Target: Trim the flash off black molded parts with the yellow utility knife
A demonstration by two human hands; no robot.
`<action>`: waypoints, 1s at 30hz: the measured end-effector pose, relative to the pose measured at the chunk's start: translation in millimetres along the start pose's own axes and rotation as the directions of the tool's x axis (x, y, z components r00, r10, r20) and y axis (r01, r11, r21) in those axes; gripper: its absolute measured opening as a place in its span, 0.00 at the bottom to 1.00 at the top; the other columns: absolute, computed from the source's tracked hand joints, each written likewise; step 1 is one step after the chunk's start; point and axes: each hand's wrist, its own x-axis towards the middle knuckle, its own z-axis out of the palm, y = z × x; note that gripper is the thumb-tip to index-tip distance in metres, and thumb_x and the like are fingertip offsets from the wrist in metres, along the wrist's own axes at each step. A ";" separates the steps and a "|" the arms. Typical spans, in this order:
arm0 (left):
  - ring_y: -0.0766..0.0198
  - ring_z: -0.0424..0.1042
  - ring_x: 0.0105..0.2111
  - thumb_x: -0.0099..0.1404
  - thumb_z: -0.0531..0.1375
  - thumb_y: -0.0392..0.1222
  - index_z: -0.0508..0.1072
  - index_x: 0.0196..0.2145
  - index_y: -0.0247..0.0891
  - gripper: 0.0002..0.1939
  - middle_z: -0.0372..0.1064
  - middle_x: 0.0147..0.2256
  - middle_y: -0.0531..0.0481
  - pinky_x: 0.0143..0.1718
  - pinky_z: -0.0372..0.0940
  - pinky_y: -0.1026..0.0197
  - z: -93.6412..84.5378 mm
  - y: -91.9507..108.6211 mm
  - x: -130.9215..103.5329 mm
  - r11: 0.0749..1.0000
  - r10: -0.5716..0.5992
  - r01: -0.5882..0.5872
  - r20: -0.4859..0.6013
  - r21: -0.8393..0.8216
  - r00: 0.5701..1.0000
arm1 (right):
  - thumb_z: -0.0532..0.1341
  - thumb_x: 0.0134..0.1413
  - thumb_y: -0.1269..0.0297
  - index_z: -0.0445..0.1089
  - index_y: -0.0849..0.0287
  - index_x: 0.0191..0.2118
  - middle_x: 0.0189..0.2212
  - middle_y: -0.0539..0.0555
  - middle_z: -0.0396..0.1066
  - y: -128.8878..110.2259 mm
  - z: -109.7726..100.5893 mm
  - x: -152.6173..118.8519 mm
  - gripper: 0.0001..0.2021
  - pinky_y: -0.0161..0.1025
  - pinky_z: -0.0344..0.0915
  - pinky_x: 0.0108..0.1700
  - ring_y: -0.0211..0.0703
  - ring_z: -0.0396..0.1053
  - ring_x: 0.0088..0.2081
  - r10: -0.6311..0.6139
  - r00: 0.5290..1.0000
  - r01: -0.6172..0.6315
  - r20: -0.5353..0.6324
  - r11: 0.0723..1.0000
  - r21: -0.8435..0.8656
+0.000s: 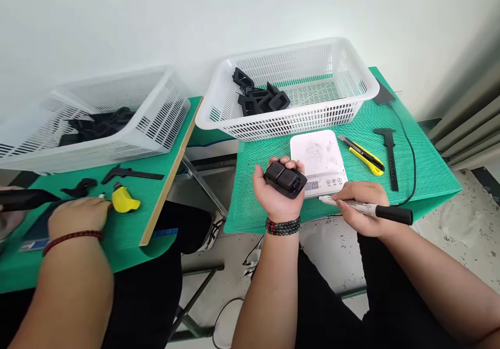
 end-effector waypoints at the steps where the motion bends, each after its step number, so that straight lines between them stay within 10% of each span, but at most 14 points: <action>1: 0.69 0.70 0.27 0.74 0.49 0.55 0.68 0.31 0.39 0.21 0.67 0.29 0.52 0.43 0.70 0.61 -1.2 0.5 0.2 1.000 0.014 -0.014 0.012 0.016 1.000 | 0.60 0.61 0.71 0.75 0.57 0.37 0.24 0.52 0.75 -0.9 -0.3 -0.5 0.05 0.35 0.66 0.26 0.39 0.71 0.23 -0.003 1.000 0.003 -0.021 1.000 0.008; 15: 0.56 0.79 0.41 0.66 0.60 0.49 0.64 0.29 0.42 0.12 0.74 0.37 0.50 0.51 0.71 0.50 9.9 -20.6 -16.2 0.953 0.199 -0.218 0.110 0.209 0.974 | 0.62 0.61 0.72 0.75 0.56 0.47 0.33 0.57 0.80 -11.2 13.3 0.7 0.11 0.39 0.73 0.33 0.44 0.77 0.31 -0.001 0.995 0.010 -0.097 0.995 0.096; 30: 0.58 0.78 0.36 0.71 0.56 0.60 0.63 0.29 0.41 0.21 0.74 0.37 0.48 0.47 0.72 0.51 7.6 -24.8 -17.5 0.963 0.136 -0.173 0.180 0.209 0.974 | 0.62 0.61 0.71 0.77 0.57 0.44 0.27 0.53 0.76 -10.0 14.0 -1.8 0.09 0.38 0.70 0.29 0.42 0.74 0.27 0.041 0.991 -0.006 -0.128 0.965 0.263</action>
